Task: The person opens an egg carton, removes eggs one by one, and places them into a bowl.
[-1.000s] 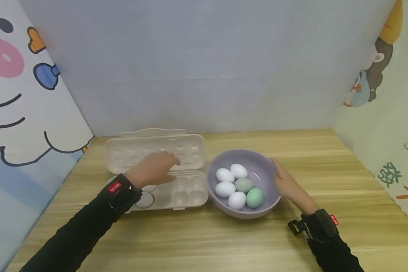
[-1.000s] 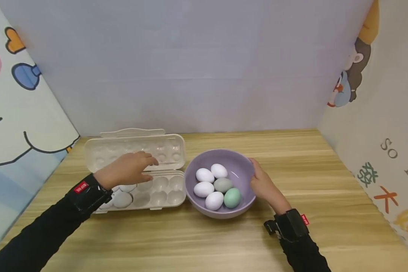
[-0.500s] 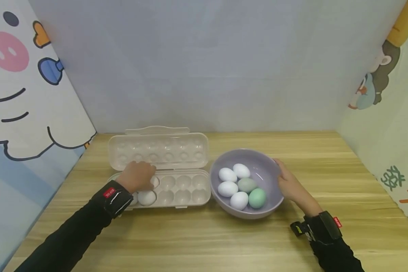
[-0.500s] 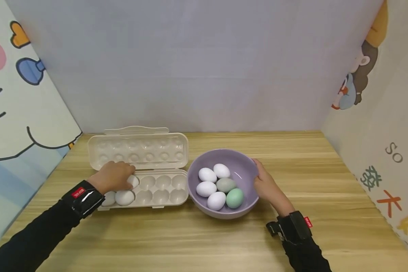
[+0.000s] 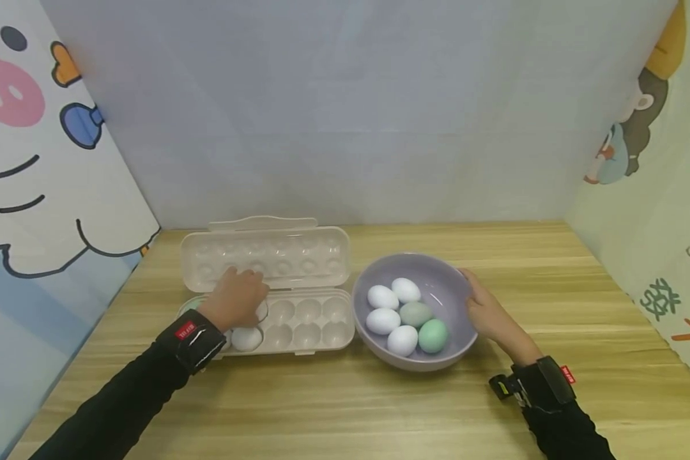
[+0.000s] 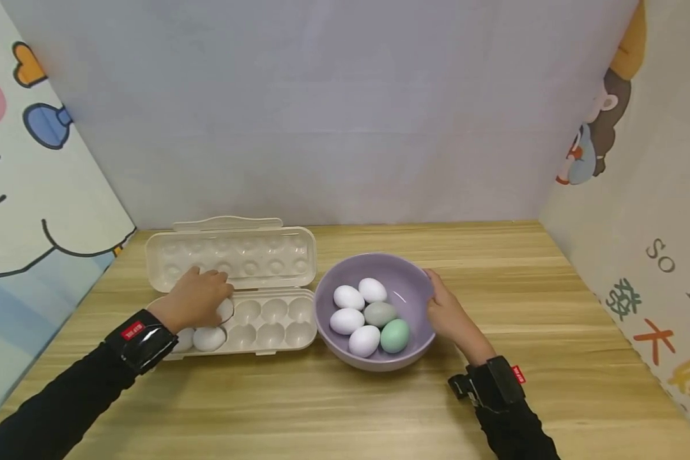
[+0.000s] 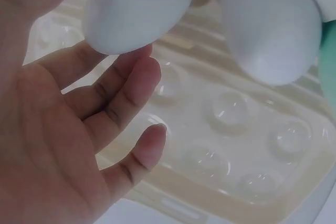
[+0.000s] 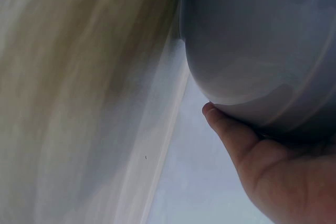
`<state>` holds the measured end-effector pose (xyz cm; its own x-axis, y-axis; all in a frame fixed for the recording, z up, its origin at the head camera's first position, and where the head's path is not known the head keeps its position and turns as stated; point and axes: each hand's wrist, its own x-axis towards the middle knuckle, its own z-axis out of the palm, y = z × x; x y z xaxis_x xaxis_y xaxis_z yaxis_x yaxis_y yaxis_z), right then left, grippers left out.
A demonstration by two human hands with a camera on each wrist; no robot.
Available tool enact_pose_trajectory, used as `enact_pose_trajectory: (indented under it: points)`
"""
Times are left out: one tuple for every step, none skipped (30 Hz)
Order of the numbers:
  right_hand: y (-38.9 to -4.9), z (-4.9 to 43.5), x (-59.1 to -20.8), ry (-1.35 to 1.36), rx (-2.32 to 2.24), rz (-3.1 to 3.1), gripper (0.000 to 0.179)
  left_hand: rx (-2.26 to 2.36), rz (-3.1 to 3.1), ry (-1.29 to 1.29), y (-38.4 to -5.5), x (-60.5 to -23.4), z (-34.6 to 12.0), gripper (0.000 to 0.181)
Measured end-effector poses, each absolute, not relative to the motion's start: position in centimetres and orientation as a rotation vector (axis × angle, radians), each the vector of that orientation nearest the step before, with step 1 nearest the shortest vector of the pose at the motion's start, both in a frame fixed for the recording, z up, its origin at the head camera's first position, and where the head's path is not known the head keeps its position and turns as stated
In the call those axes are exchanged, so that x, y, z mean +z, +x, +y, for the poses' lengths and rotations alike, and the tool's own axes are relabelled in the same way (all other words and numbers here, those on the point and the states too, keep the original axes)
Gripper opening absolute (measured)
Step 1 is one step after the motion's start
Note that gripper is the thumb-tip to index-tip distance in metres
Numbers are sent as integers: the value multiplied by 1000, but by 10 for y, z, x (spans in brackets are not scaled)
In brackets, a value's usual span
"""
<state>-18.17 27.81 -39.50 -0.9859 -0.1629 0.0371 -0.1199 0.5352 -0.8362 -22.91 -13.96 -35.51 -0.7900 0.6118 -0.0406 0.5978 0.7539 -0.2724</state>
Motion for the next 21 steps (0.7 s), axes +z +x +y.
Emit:
enact_pose_trajectory:
  points:
    - [-181, 278, -395, -248, -1471, 2709, 57, 428, -2876, -1005, -229, -354, -139, 27]
    - [-181, 278, -395, -242, -1473, 2704, 57, 430, -2861, -1011, -229, -352, -138, 28]
    - [-181, 278, -395, -241, -1471, 2704, 57, 427, -2842, -1020, -228, -349, -137, 30]
    - [-181, 278, -396, -239, -1469, 2701, 57, 416, -2829, -1027, -228, -346, -136, 30]
    - [-181, 278, -396, -236, -1463, 2701, 58, 403, -2815, -1041, -228, -343, -135, 30]
    - [-181, 279, -396, -230, -1459, 2700, 58, 388, -2804, -1056, -228, -339, -134, 29]
    - [-181, 279, -396, -228, -1457, 2701, 58, 363, -2798, -1075, -228, -335, -132, 29]
    - [-181, 280, -396, -227, -1450, 2706, 58, 332, -2793, -1093, -228, -330, -129, 29]
    - [-182, 280, -396, -230, -1444, 2713, 58, 294, -2791, -1114, -227, -326, -126, 28]
    - [-182, 281, -396, -232, -1446, 2715, 57, 240, -2809, -1127, -227, -321, -123, 28]
    - [-182, 281, -396, -233, -1445, 2718, 57, 186, -2828, -1144, -226, -317, -118, 28]
    - [-182, 281, -396, -234, -1450, 2718, 57, 121, -2844, -1164, -226, -312, -114, 29]
    - [-183, 281, -396, -237, -1454, 2719, 57, 60, -2856, -1186, -226, -309, -108, 29]
    - [-183, 281, -396, -241, -1459, 2720, 57, 9, -2860, -1209, -226, -306, -103, 29]
    - [-183, 281, -396, -242, -1465, 2717, 57, -43, -2858, -1237, -226, -304, -97, 29]
    - [-183, 281, -396, -243, -1474, 2713, 57, -87, -2851, -1268, -227, -302, -91, 30]
    - [-183, 281, -396, -247, -1474, 2713, 57, -120, -2827, -1308, -227, -301, -85, 30]
    - [-183, 281, -396, -244, -1478, 2709, 57, -153, -2797, -1348, -228, -301, -79, 30]
    - [-183, 280, -397, -244, -1479, 2708, 57, -177, -2769, -1383, -229, -301, -73, 31]
    - [-183, 280, -397, -242, -1479, 2706, 57, -197, -2741, -1415, -230, -300, -67, 31]
    - [-183, 280, -397, -240, -1482, 2703, 57, -214, -2720, -1443, -231, -300, -60, 31]
